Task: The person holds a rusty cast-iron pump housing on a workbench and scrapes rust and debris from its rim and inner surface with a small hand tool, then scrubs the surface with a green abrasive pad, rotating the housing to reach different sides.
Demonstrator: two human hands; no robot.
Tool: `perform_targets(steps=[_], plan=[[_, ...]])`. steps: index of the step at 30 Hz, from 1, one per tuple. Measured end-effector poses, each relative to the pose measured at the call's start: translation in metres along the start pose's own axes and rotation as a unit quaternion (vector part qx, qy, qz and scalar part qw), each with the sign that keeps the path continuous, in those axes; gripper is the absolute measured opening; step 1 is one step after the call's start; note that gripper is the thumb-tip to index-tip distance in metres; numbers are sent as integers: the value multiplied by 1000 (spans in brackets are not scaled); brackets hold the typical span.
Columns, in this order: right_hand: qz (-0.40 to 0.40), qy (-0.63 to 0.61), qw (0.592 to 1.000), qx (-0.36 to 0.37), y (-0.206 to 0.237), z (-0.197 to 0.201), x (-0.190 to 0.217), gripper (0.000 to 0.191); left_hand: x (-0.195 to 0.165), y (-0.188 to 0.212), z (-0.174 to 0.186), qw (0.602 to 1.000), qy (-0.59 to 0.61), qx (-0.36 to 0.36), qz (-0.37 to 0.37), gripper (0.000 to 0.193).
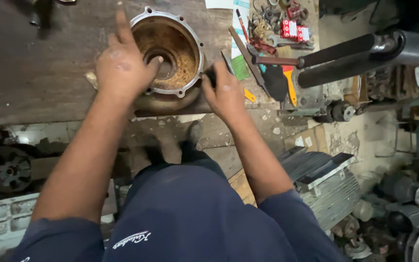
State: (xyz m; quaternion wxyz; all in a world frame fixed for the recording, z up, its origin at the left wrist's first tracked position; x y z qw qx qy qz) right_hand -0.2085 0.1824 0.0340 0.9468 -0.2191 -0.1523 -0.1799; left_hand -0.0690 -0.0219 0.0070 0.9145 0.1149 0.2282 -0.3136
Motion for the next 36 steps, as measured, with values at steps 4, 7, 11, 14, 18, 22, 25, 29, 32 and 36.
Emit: perform_targets(steps=[4, 7, 11, 14, 18, 22, 25, 29, 32, 36], plan=[[-16, 48, 999, -1, 6, -5, 7, 25, 2, 1, -2, 999, 8, -24, -23, 126], [-4, 62, 998, -8, 9, -6, 12, 26, 4, 1, -5, 999, 12, -25, -25, 125], [-8, 78, 997, -23, 5, -5, 12, 25, 3, 4, -4, 998, 22, -40, -39, 126], [-27, 61, 998, -4, 8, -3, 11, 29, 3, -1, -3, 1000, -6, 2, -8, 126], [8, 69, 997, -24, 11, -4, 20, 24, 2, 4, 0, 999, 15, -27, -33, 127], [-40, 51, 998, -14, 8, -8, 12, 21, 3, 5, -2, 999, 21, -29, -32, 127], [-20, 51, 998, -2, 15, -10, 15, 22, 4, 4, -4, 998, 26, -36, -34, 128], [16, 69, 997, -36, 10, -7, 15, 32, 4, 4, -2, 999, 28, -26, -27, 126], [-23, 73, 997, 7, 10, -10, 17, 24, 4, 6, -1, 999, 23, -15, -19, 126], [-71, 73, 993, 60, 3, 5, 19, 26, 1, 4, 3, 1000, 26, -5, -8, 126]])
Point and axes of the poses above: each hand's wrist, its own y-axis away from the middle knuckle, its own z-axis out of the back of the hand, x = y × z, the point moved 4 cm from there along -y, towards the middle knuckle, and after that the axes turned 9 degrees about z, right-handed, at the moved point
